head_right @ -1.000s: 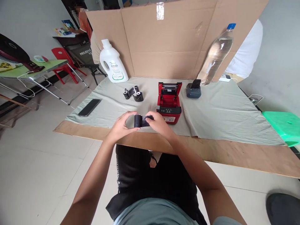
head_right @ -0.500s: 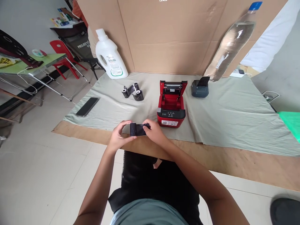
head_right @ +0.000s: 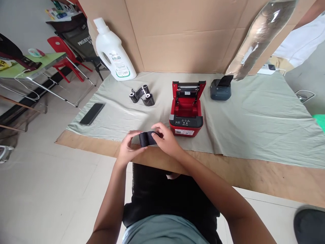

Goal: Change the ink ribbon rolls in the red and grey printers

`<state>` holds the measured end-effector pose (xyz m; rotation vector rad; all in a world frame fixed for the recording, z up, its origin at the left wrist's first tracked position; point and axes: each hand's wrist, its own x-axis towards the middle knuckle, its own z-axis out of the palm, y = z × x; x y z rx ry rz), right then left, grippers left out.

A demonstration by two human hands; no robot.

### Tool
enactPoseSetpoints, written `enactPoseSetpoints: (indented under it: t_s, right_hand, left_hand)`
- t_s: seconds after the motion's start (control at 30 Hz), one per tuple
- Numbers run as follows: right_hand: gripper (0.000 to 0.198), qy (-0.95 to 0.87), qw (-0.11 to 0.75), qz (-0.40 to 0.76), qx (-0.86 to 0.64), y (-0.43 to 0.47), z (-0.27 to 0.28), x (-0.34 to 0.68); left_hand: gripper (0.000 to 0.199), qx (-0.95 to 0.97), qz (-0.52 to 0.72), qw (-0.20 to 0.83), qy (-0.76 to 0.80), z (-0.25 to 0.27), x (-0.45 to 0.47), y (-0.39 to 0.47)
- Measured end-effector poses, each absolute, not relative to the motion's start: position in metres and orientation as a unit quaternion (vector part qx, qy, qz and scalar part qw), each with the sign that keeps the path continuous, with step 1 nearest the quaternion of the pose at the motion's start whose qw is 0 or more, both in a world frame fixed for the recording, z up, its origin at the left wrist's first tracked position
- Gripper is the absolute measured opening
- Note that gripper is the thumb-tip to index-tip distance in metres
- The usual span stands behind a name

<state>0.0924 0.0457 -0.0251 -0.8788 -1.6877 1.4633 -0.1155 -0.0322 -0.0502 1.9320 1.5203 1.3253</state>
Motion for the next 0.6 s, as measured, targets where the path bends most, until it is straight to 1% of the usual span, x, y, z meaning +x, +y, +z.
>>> enactPoseSetpoints:
  t_s: [0.1,0.17,0.3,0.37,0.47,0.53,0.6]
  right_hand:
    - [0.018,-0.647,0.356,0.6,-0.307,0.039,-0.026,0.088]
    - [0.02,-0.642,0.349,0.619,-0.289,0.032,-0.028,0.085]
    - [0.036,-0.643,0.352,0.63,-0.257,0.021,-0.033,0.082]
    - [0.033,-0.635,0.358,0.639,-0.246,0.02,-0.036,0.082]
    - [0.024,-0.62,0.368,0.64,-0.266,0.022,-0.04,0.082]
    - [0.029,-0.624,0.352,0.629,-0.301,0.024,-0.042,0.081]
    - [0.033,-0.638,0.312,0.629,-0.317,0.025,-0.043,0.081]
  left_hand:
    - [0.054,0.722,0.415,0.12,0.54,-0.05,-0.111,-0.035]
    - [0.057,0.741,0.386,0.086,0.543,-0.053,-0.108,-0.036]
    - [0.064,0.756,0.371,0.019,0.539,-0.057,-0.106,-0.037]
    - [0.057,0.759,0.366,0.002,0.538,-0.057,-0.106,-0.038]
    - [0.039,0.759,0.362,-0.016,0.541,-0.057,-0.105,-0.04]
    - [0.032,0.751,0.373,-0.024,0.544,-0.059,-0.105,-0.041]
    - [0.029,0.739,0.393,-0.016,0.547,-0.06,-0.105,-0.042]
